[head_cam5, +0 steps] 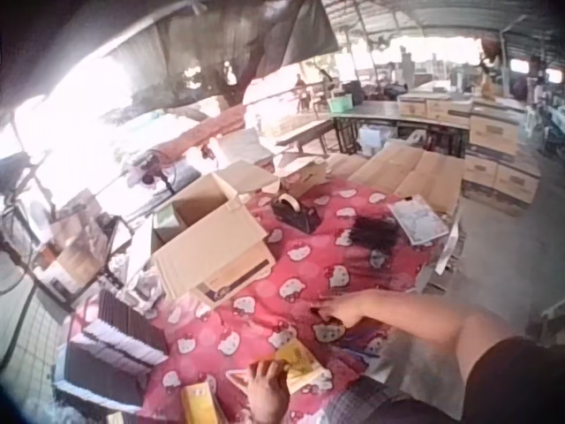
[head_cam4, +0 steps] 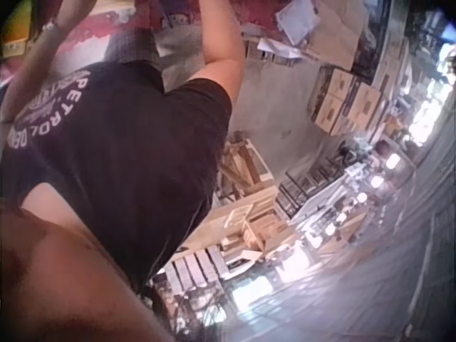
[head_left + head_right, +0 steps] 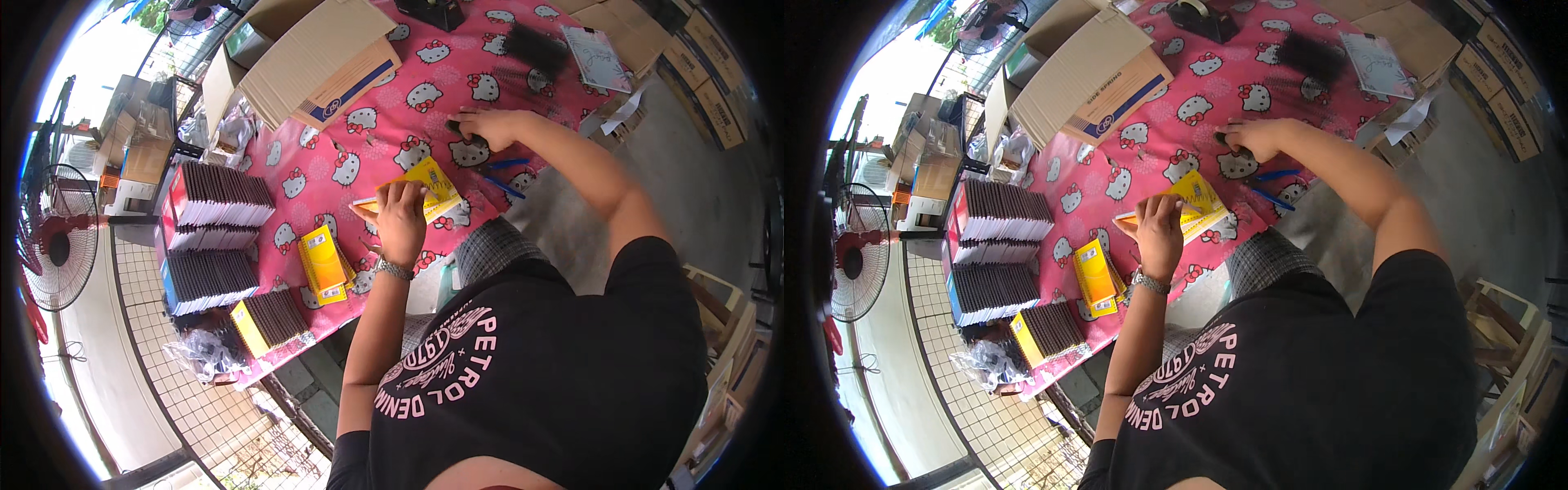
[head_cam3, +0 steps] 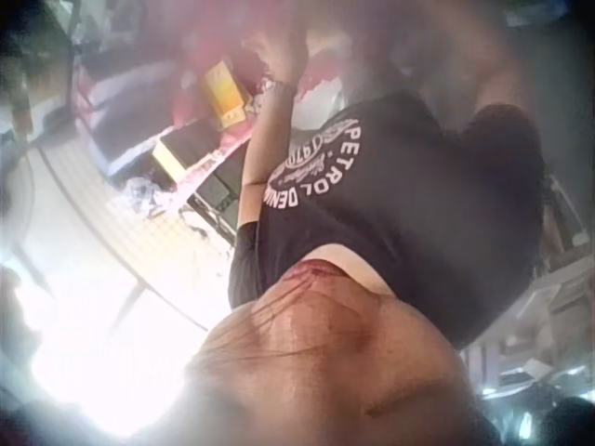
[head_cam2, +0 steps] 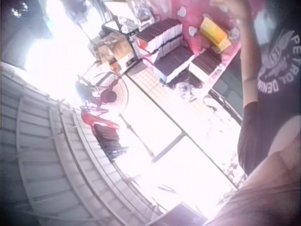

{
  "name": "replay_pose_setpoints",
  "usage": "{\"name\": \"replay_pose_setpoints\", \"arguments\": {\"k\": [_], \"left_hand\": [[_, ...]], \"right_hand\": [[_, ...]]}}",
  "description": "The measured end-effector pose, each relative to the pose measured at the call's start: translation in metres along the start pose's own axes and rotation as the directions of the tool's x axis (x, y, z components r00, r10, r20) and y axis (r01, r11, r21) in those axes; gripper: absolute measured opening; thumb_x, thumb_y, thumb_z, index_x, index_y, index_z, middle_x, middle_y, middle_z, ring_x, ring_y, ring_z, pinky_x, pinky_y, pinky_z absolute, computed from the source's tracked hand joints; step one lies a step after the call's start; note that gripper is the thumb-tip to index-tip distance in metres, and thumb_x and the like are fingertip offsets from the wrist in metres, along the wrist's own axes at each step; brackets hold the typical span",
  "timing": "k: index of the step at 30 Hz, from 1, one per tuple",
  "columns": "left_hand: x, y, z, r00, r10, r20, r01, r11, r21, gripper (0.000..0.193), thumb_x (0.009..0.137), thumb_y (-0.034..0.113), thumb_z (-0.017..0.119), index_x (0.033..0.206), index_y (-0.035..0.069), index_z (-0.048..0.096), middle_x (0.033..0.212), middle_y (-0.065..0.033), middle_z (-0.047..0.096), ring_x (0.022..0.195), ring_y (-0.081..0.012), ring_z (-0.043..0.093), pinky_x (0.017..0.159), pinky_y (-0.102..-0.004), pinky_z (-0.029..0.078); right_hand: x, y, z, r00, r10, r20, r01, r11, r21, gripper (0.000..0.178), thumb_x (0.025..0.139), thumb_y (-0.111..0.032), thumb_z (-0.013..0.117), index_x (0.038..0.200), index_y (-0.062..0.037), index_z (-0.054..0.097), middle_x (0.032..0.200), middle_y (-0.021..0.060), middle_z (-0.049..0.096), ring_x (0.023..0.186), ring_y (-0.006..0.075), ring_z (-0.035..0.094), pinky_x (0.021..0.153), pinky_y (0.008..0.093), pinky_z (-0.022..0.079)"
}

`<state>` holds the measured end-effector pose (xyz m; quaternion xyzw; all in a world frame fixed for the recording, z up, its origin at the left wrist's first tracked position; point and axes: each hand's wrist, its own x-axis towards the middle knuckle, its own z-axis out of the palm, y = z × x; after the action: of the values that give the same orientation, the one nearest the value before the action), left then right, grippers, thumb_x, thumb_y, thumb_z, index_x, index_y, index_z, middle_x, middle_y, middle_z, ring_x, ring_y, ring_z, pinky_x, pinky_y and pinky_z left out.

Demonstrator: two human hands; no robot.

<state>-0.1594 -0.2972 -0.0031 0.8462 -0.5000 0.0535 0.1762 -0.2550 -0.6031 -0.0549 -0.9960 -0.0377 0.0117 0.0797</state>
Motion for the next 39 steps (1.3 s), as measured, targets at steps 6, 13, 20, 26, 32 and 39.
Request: {"name": "replay_pose_setpoints", "arguments": {"k": [6,13,20,26,32,39], "left_hand": [[0.001,-0.021,-0.008,0.995,0.019,-0.097,-0.027,0.996,-0.079,0.037,0.079,0.040,0.078,0.105,0.015,0.067,0.106,-0.0033,0.065,0.104,-0.0249,0.057,0.095,-0.0487,0.033],[0.001,-0.023,-0.005,0.992,0.079,-0.095,-0.086,0.994,-0.071,0.031,0.076,0.033,0.081,0.096,0.014,0.067,0.100,-0.0021,0.064,0.100,-0.0251,0.056,0.093,-0.0458,0.035],[0.002,-0.030,-0.006,0.994,0.058,-0.091,-0.070,0.989,-0.129,0.031,0.077,0.023,0.078,0.101,0.012,0.063,0.099,-0.0028,0.064,0.100,-0.0259,0.056,0.090,-0.0452,0.038],[0.003,-0.068,-0.004,0.981,0.081,-0.176,-0.126,0.956,-0.264,0.029,0.078,0.013,0.077,0.101,0.006,0.061,0.100,-0.0094,0.062,0.097,-0.0313,0.056,0.087,-0.0430,0.043],[0.001,-0.072,-0.003,0.988,0.049,-0.144,-0.095,0.939,-0.330,0.024,0.083,0.012,0.075,0.101,0.004,0.062,0.097,-0.0118,0.062,0.091,-0.0331,0.058,0.081,-0.0420,0.048],[0.009,-0.078,-0.010,1.000,0.028,-0.005,-0.027,0.872,-0.489,0.023,0.086,0.010,0.073,0.104,0.002,0.062,0.101,-0.0123,0.063,0.087,-0.0267,0.064,0.071,-0.0351,0.053]], "right_hand": [[0.014,-0.039,-0.025,0.996,0.092,-0.005,-0.056,0.648,0.760,0.044,0.077,-0.027,0.072,0.117,-0.0096,0.067,0.136,0.0148,0.057,0.121,0.0316,0.056,0.104,0.0370,0.042],[0.033,-0.094,-0.054,0.960,-0.104,0.260,-0.184,0.468,0.864,0.049,0.079,-0.031,0.069,0.117,-0.0001,0.069,0.113,0.0118,0.069,0.107,0.0190,0.061,0.094,0.0321,0.044],[0.036,-0.089,-0.054,0.979,-0.081,0.189,-0.138,0.424,0.895,0.044,0.080,-0.028,0.072,0.113,0.0010,0.069,0.101,0.0057,0.068,0.096,0.0125,0.060,0.086,0.0272,0.045],[0.052,-0.096,-0.061,0.973,-0.146,0.181,-0.134,0.283,0.950,0.048,0.078,-0.028,0.074,0.115,0.0019,0.068,0.109,0.0079,0.067,0.106,0.0180,0.060,0.093,0.0311,0.045],[0.061,-0.096,-0.044,0.987,-0.122,0.104,-0.105,-0.002,0.994,0.048,0.078,-0.030,0.076,0.116,-0.0021,0.068,0.103,0.0063,0.067,0.097,0.0131,0.061,0.087,0.0282,0.046],[0.065,-0.100,-0.051,0.961,-0.273,-0.037,-0.032,-0.245,0.969,0.049,0.080,-0.032,0.074,0.118,-0.0005,0.067,0.112,0.0075,0.067,0.101,0.0142,0.062,0.088,0.0294,0.046]]}}
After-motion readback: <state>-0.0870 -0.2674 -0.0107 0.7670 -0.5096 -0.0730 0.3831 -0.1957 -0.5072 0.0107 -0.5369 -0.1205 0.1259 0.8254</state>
